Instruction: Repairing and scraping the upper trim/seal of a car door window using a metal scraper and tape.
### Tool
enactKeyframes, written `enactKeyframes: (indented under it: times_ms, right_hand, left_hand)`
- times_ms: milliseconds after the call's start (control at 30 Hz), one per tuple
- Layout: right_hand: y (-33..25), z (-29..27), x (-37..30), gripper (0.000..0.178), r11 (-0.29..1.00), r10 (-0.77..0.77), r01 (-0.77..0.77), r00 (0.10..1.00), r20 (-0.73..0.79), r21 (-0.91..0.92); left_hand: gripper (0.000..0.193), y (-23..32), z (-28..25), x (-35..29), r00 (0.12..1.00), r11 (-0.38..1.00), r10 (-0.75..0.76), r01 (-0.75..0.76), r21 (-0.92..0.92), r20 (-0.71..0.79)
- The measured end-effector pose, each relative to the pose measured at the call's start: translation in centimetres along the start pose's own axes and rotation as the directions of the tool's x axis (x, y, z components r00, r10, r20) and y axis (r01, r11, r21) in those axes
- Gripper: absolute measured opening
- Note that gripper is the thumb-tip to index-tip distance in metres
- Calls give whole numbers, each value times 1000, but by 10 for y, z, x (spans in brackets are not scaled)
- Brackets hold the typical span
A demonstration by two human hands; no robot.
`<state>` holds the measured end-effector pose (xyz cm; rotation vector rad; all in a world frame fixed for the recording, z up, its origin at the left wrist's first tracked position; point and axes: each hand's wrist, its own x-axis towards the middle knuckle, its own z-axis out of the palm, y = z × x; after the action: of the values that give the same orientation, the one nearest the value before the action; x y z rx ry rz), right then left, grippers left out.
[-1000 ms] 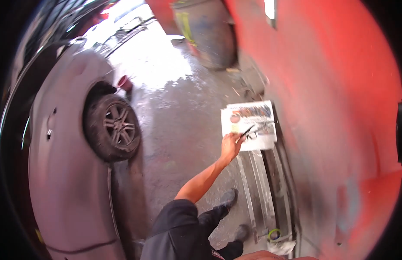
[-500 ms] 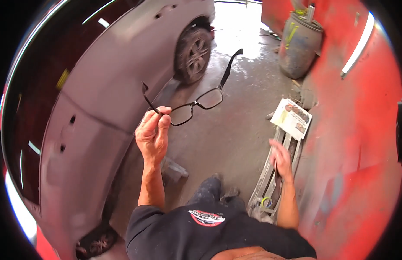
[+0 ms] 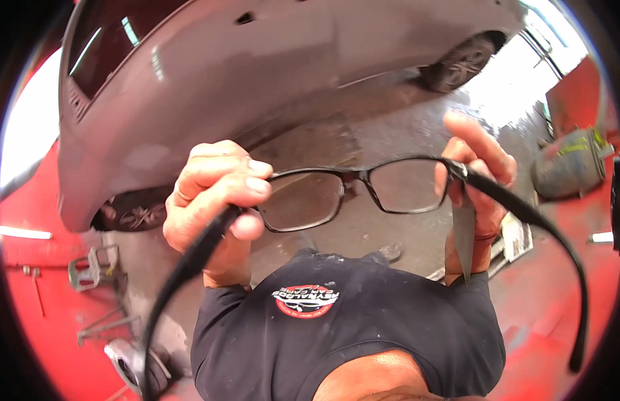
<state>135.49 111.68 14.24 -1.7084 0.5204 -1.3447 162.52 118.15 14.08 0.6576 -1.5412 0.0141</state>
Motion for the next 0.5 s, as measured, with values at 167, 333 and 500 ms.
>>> enactKeyframes:
  times_ms: [167, 333, 500]
  right_hand:
    - [18, 100, 37, 41, 965, -224, 216, 974, 34, 150]
    - [-7, 136, 53, 53, 985, -145, 135, 986, 86, 106]
    - [11, 92, 112, 25, 858, -505, 264, 586, 634, 440]
  left_hand:
    - [44, -4, -91, 1, 1000, 1000, 7, -7, 7, 1]
    - [44, 2, -133, 6, 969, 965, 248, -249, 80, 21]
    - [35, 36, -159, 8, 976, 984, 110, -134, 119, 186]
